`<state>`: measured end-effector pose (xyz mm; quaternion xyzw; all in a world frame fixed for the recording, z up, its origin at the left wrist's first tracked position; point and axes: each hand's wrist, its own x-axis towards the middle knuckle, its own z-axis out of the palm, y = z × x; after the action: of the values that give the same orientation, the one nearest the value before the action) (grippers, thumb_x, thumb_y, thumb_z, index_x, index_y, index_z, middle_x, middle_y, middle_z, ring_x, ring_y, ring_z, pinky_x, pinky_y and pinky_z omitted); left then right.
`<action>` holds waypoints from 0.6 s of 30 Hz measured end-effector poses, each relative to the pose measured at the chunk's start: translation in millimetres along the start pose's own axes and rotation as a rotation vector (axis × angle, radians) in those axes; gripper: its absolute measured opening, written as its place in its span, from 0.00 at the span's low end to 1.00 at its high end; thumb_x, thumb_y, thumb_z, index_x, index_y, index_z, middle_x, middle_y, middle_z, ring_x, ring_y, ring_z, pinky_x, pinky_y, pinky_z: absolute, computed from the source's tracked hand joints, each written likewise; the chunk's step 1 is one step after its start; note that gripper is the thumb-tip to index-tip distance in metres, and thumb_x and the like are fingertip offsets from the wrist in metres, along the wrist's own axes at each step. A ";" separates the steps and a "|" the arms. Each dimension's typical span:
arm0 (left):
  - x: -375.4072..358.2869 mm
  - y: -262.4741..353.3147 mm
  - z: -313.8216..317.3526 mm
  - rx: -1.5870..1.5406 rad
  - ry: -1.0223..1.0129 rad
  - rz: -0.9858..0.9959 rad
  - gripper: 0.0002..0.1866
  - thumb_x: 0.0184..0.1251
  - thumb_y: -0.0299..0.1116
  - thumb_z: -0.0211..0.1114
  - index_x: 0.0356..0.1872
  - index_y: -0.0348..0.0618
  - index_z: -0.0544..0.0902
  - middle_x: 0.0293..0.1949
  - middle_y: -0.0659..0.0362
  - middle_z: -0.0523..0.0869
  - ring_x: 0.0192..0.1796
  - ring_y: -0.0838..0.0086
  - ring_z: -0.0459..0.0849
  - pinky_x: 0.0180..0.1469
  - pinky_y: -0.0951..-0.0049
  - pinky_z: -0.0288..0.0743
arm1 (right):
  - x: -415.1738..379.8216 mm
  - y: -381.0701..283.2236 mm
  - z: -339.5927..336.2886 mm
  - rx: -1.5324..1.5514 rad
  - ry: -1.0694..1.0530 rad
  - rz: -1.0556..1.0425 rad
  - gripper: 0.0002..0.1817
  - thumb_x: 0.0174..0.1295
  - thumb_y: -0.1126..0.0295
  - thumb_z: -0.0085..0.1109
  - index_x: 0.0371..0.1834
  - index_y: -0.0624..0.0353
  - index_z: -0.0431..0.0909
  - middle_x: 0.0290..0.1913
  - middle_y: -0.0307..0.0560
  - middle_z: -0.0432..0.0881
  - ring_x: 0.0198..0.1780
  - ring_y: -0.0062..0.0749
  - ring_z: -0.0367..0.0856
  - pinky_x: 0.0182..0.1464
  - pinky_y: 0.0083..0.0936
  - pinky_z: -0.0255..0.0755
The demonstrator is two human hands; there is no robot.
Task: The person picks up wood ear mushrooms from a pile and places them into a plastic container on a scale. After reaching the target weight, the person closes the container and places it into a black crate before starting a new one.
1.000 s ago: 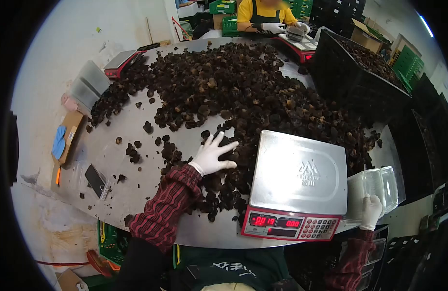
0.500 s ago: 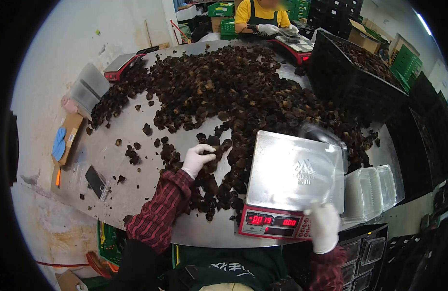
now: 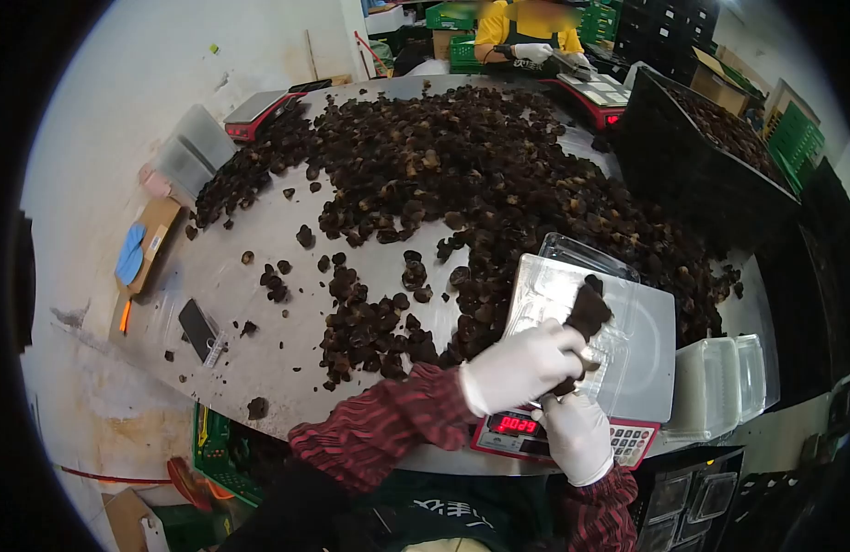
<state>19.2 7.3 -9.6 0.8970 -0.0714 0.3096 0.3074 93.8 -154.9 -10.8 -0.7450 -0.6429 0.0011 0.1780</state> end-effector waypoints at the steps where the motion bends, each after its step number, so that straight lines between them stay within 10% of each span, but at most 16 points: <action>1: -0.3 -0.2 11.2 0.188 -0.175 -0.018 0.07 0.48 0.30 0.63 0.31 0.45 0.82 0.38 0.61 0.79 0.43 0.63 0.77 0.45 0.66 0.76 | -0.2 1.5 1.0 0.031 -0.028 0.005 0.06 0.51 0.71 0.66 0.29 0.60 0.79 0.24 0.52 0.74 0.30 0.51 0.75 0.31 0.43 0.68; 11: -19.2 7.8 -56.9 0.122 -0.055 0.011 0.17 0.53 0.29 0.64 0.48 0.47 0.83 0.57 0.52 0.79 0.52 0.57 0.79 0.51 0.61 0.76 | -9.6 -0.5 -10.8 0.353 0.244 0.136 0.10 0.47 0.71 0.71 0.32 0.60 0.82 0.27 0.49 0.75 0.31 0.43 0.77 0.32 0.33 0.71; 18: -130.4 -61.9 -83.4 0.409 -0.281 -0.568 0.31 0.51 0.46 0.72 0.60 0.58 0.77 0.62 0.51 0.73 0.60 0.51 0.73 0.59 0.56 0.71 | -18.9 27.2 -16.9 0.318 0.583 0.436 0.03 0.58 0.79 0.61 0.28 0.65 0.78 0.24 0.45 0.71 0.26 0.32 0.70 0.30 0.26 0.65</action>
<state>-107.8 98.4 -67.4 0.9576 0.2022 0.0937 0.1828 120.4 -180.5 -6.5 -0.7962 -0.3838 -0.0730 0.4620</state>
